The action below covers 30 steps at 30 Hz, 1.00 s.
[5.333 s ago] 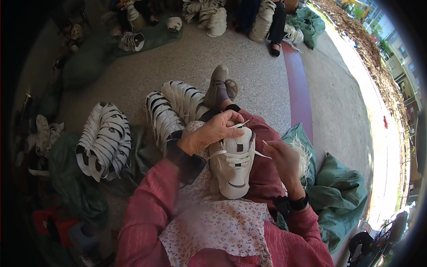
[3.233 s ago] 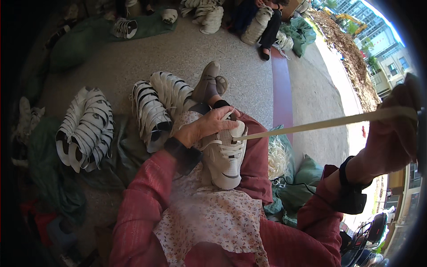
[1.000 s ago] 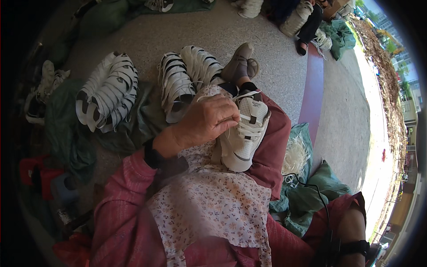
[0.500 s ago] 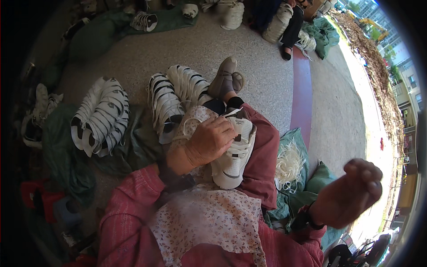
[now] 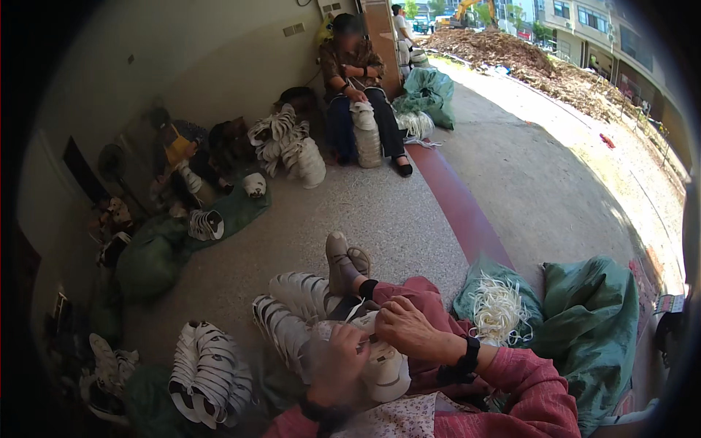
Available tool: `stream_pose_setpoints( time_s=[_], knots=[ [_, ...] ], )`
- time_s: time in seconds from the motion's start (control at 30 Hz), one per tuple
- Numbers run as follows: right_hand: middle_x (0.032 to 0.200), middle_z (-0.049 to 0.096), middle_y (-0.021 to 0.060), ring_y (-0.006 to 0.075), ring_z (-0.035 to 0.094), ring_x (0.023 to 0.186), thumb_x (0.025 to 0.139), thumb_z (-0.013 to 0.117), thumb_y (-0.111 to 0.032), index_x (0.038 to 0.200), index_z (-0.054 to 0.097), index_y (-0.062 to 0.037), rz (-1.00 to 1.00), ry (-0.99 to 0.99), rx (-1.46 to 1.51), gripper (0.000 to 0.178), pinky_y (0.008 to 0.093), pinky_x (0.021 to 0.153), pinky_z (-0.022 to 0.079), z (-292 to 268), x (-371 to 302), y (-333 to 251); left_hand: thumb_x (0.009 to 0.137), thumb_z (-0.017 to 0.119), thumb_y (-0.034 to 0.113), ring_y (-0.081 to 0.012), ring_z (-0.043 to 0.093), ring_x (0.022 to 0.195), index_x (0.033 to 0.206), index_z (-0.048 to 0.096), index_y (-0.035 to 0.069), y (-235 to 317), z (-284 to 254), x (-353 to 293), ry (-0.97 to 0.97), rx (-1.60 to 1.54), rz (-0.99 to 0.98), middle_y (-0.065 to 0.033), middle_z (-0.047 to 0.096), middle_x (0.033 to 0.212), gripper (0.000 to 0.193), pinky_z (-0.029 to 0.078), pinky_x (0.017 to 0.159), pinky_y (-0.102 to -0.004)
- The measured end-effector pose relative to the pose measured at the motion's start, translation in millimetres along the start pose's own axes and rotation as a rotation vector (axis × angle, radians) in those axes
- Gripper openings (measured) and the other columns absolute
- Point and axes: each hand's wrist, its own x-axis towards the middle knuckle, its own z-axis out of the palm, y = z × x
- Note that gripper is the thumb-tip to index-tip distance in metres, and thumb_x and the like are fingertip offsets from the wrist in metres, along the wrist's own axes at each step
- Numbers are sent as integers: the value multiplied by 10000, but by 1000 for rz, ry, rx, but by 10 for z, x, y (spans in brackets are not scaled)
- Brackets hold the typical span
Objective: Thread laces through the eyelets of a shoe upper component.
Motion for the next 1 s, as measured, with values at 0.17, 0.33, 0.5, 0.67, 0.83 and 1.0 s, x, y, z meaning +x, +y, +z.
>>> stream_pose_setpoints(
  time_s=[0.17,0.33,0.5,0.67,0.83,1.0],
  knots=[
    [1085,562,83,278,505,1129,770,633,-151,945,649,-97,49,-78,25,184,416,1013,375,34,27,17,794,709,53,-332,577,938,906,655,47,-107,-33,15,-104,-25,41,-120,620,935,124,484,834,-421],
    [1092,556,87,273,502,1141,779,636,-167,948,656,-111,138,-116,72,179,417,978,390,87,37,6,795,709,61,-325,572,931,880,661,47,-180,-43,54,-144,-37,76,-111,617,921,99,478,829,-424],
    [1141,560,88,291,519,1135,882,615,-163,959,660,-88,328,-53,351,116,431,930,417,208,22,11,810,694,160,-315,557,903,846,667,74,-272,86,77,-164,35,-8,-93,607,868,97,473,805,-420],
    [1167,558,94,296,532,1135,917,601,-182,970,655,-69,372,-97,414,136,435,911,429,230,4,25,824,646,207,-286,529,954,862,654,47,-522,133,161,-421,-172,-190,-100,594,929,165,444,841,-385],
    [1206,560,106,281,548,1141,906,635,-223,1041,628,-62,460,-88,301,210,423,918,435,135,58,-165,853,591,211,-232,514,1008,891,660,41,-787,15,116,-554,-294,8,-80,569,979,187,429,862,-340],
    [1278,565,169,332,581,1164,893,679,-252,1294,549,-55,460,-34,361,466,427,943,454,114,-27,44,972,518,207,-125,524,863,916,649,41,-321,-504,365,-638,-1021,-477,-15,556,900,218,427,849,-267]
  ],
)
